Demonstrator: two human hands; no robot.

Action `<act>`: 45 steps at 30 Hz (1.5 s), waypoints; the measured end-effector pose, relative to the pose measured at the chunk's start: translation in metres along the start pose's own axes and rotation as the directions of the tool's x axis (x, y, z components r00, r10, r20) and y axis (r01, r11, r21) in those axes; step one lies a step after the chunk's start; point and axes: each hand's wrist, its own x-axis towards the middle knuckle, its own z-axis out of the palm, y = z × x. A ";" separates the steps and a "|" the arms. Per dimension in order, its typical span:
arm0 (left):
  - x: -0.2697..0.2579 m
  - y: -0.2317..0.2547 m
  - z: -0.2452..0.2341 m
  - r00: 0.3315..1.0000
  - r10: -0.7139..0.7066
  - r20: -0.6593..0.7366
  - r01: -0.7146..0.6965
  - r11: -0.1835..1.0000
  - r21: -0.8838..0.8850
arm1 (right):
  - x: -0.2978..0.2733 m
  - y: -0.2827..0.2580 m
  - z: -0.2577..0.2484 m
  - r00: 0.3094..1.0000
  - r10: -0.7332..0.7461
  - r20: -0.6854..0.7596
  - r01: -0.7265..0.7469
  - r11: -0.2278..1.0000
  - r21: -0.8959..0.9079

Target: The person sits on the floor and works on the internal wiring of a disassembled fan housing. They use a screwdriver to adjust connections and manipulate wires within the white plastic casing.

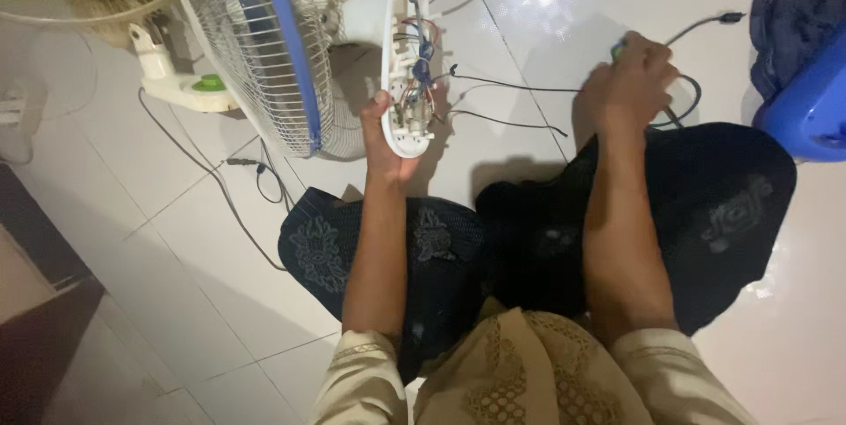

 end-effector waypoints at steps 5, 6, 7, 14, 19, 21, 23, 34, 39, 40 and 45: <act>-0.009 0.012 0.000 0.995 -0.076 -0.065 0.071 0.994 -0.082 | 0.008 0.010 0.014 0.994 0.093 -0.056 -0.097 0.992 -0.085; -0.010 0.011 0.003 0.997 -0.068 -0.040 0.065 0.995 -0.077 | 0.007 0.008 0.011 0.994 0.092 -0.064 -0.099 0.989 -0.109; -0.010 0.011 0.005 0.998 -0.056 -0.014 0.055 0.996 -0.070 | 0.006 0.004 0.007 0.994 0.089 -0.071 -0.098 0.987 -0.130; -0.011 0.012 0.011 0.996 -0.061 -0.065 0.059 0.998 -0.033 | -0.034 -0.014 -0.044 0.884 -0.184 -0.430 0.431 0.678 0.596; -0.013 0.016 0.024 0.996 -0.009 -0.094 0.010 1.000 0.005 | -0.051 -0.053 -0.051 0.971 -0.239 -0.001 0.026 0.100 0.995; -0.014 0.019 0.028 0.997 -0.018 -0.071 0.018 1.000 0.003 | -0.054 -0.066 -0.048 0.975 -0.195 0.109 -0.082 0.142 0.987; -0.016 0.021 0.030 0.997 -0.035 -0.073 0.035 0.999 0.002 | -0.057 -0.072 -0.048 0.962 -0.206 0.179 -0.154 0.130 0.979; -0.020 0.028 0.037 0.993 -0.062 -0.101 0.064 0.998 0.016 | -0.060 -0.070 -0.042 0.901 -0.400 0.168 -0.019 0.350 0.937; -0.019 0.029 0.036 0.987 -0.095 -0.131 0.097 0.995 0.007 | -0.066 -0.070 -0.040 0.877 -0.464 0.129 -0.010 0.252 0.968; -0.018 0.029 0.036 0.985 -0.108 -0.133 0.109 0.994 -0.004 | -0.068 -0.071 -0.041 0.876 -0.466 0.124 0.004 0.265 0.964; -0.019 0.028 0.037 0.990 -0.097 -0.100 0.095 0.995 -0.022 | -0.073 -0.073 -0.042 0.872 -0.470 0.134 0.031 0.327 0.945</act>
